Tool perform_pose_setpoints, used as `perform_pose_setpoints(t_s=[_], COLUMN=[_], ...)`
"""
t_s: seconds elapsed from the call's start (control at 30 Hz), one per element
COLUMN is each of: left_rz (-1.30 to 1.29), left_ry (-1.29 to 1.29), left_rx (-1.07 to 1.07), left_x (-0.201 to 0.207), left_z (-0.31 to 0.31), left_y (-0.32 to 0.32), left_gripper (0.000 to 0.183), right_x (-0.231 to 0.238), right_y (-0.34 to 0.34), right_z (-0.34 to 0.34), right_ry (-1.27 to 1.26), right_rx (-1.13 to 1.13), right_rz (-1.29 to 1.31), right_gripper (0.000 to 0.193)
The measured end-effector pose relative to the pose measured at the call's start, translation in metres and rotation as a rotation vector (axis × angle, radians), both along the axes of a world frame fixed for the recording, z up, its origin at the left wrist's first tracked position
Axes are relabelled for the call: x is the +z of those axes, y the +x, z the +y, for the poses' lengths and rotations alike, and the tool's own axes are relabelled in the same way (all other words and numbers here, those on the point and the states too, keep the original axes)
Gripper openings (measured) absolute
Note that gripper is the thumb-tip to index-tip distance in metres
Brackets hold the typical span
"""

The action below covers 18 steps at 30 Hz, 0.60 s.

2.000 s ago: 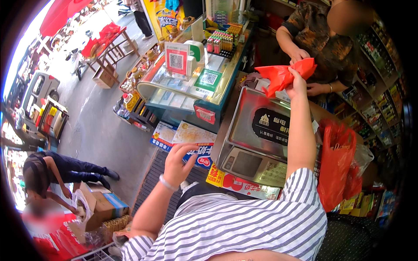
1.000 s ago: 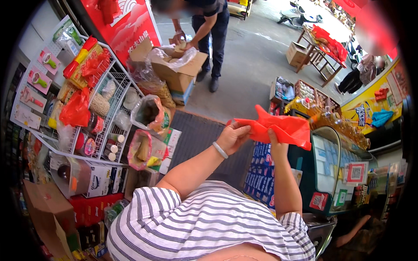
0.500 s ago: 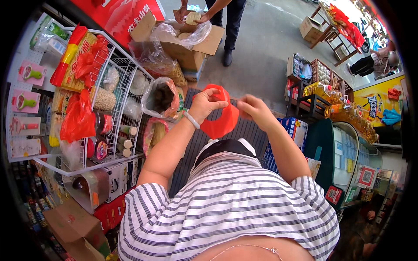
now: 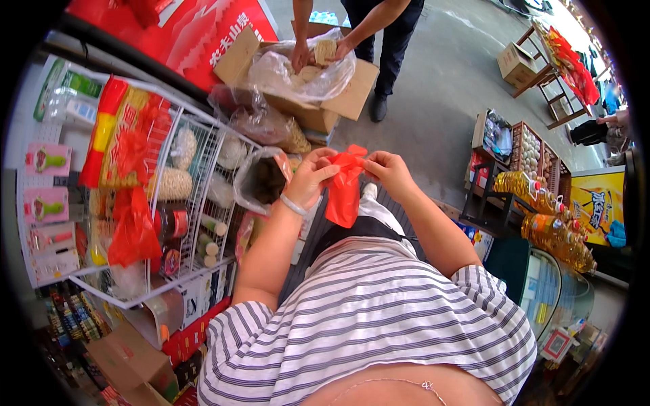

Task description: The person unpacks bundles of dried noodles from a cardboard box and places them into a red plastic bag. They then weigh the bag on a digital scale, tie it shut, and place it on the counter. Finally, the person uses a calculator and writes on a notepad.

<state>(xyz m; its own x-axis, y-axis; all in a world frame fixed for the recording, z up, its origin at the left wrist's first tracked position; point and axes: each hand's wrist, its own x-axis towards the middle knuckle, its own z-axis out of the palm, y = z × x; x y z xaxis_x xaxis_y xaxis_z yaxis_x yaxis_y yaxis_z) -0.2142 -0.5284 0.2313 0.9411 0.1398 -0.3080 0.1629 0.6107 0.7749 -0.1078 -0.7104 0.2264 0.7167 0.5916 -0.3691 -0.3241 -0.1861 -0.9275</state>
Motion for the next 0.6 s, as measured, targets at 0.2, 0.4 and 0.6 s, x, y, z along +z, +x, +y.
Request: perform_pose_setpoints(t_s=[0.2,0.4,0.6], left_rz=[0.445,0.424,0.050], left_ry=[1.565,1.822,1.150], left_rx=[-0.083,-0.361,-0.298], left_x=[-0.045,-0.064,-0.058], left_z=[0.059,0.079,0.056], left_y=[0.047,0.076,0.140], left_gripper=[0.023,0.036,0.074], right_x=[-0.015,-0.028,0.009], right_y=[0.130,0.253,0.222], right_z=[-0.024,-0.052,0.041], right_ry=[-0.545,-0.995,-0.354], right_rx=[-0.061,-0.101,-0.130], right_rz=[-0.485,-1.003,-1.184], right_gripper=[0.017,0.012,0.022])
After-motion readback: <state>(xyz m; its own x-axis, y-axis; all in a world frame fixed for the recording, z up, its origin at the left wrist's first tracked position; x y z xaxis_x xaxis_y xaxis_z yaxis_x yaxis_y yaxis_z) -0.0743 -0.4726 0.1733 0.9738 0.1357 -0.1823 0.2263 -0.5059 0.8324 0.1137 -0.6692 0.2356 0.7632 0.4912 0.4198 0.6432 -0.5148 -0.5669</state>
